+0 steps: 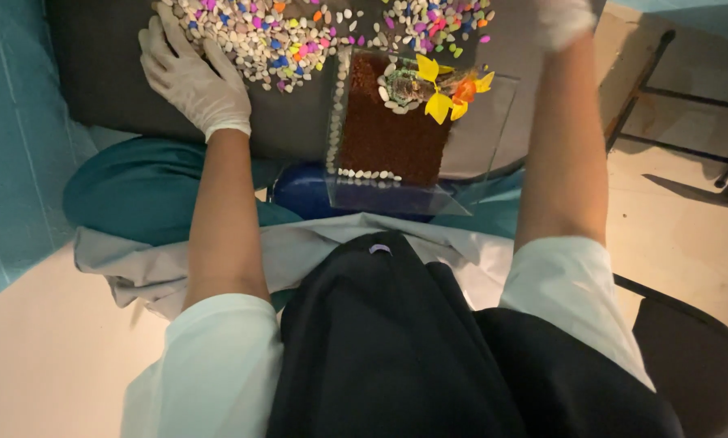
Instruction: The person places white pebbles around the edges of a glass terrarium containing soil and a small plant. They repeatedly pick up pebbles from a pile and arrange them along the perimeter, occasionally adjusting the plant and using tweezers to position small items.
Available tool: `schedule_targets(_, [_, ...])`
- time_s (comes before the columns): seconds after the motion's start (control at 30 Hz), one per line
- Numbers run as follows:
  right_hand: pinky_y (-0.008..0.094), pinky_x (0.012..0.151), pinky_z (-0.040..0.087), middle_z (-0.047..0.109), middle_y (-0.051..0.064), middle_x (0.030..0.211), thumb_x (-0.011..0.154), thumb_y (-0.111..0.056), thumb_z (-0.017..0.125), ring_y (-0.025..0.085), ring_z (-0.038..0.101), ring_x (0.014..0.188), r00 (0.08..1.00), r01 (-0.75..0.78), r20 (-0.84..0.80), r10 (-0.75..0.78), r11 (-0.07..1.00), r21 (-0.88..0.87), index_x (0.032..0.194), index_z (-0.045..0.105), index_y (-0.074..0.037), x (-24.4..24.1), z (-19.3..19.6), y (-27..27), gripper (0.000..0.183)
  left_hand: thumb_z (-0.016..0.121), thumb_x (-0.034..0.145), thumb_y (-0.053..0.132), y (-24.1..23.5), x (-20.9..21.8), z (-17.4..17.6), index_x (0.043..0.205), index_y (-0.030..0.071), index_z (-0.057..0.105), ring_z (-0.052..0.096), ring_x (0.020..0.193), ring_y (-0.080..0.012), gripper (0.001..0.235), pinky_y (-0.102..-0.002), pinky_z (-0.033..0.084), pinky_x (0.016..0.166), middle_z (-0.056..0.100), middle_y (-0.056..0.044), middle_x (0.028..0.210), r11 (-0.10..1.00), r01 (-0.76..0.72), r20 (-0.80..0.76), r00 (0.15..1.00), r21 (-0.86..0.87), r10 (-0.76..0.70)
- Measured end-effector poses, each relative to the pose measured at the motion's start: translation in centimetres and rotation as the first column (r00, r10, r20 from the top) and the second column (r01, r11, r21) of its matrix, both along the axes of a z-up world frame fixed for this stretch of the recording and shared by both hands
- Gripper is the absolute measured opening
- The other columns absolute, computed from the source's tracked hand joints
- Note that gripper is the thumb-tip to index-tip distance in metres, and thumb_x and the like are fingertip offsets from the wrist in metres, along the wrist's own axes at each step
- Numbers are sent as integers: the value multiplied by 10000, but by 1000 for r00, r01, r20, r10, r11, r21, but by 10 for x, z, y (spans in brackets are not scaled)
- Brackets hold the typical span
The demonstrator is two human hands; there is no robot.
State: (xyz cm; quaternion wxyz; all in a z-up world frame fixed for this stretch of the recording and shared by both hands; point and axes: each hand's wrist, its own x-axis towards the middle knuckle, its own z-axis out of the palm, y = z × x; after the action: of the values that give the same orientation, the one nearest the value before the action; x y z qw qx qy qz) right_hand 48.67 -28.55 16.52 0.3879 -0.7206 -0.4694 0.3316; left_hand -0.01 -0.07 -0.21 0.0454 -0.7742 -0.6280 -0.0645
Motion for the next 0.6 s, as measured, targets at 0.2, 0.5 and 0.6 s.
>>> schedule_targets(0.2, [279, 819, 366, 605, 57, 920, 870, 29, 617, 132, 506, 840, 998, 51, 25, -51, 999, -7, 937, 621, -29, -118, 124, 16, 88, 459, 1194, 516, 1, -1, -2, 1609, 222, 165, 363, 1503, -243, 588, -451, 348, 1258, 418, 17, 1594, 1000, 4, -42, 999, 3, -3])
schedule_targets(0.5, [394, 912, 546, 800, 43, 1097, 964, -38, 603, 216, 758, 984, 837, -382, -14, 548, 566, -731, 1068, 802, -127, -240, 18, 42, 242, 465, 1231, 538, 1, 2, 7, 1612, 218, 122, 355, 1505, -244, 604, -441, 327, 1265, 358, 9, 1598, 997, -19, -136, 991, -77, 9])
schedule_targets(0.6, [416, 926, 556, 787, 74, 1068, 925, -116, 573, 306, 727, 987, 733, -377, -1, 680, 405, -833, 1091, 814, -118, -236, -79, 19, 293, 506, 1203, 505, 1, 2, 6, 1600, 211, 173, 385, 1483, -253, 596, -449, 347, 1251, 380, 14, 1568, 998, -8, -91, 996, -58, 3])
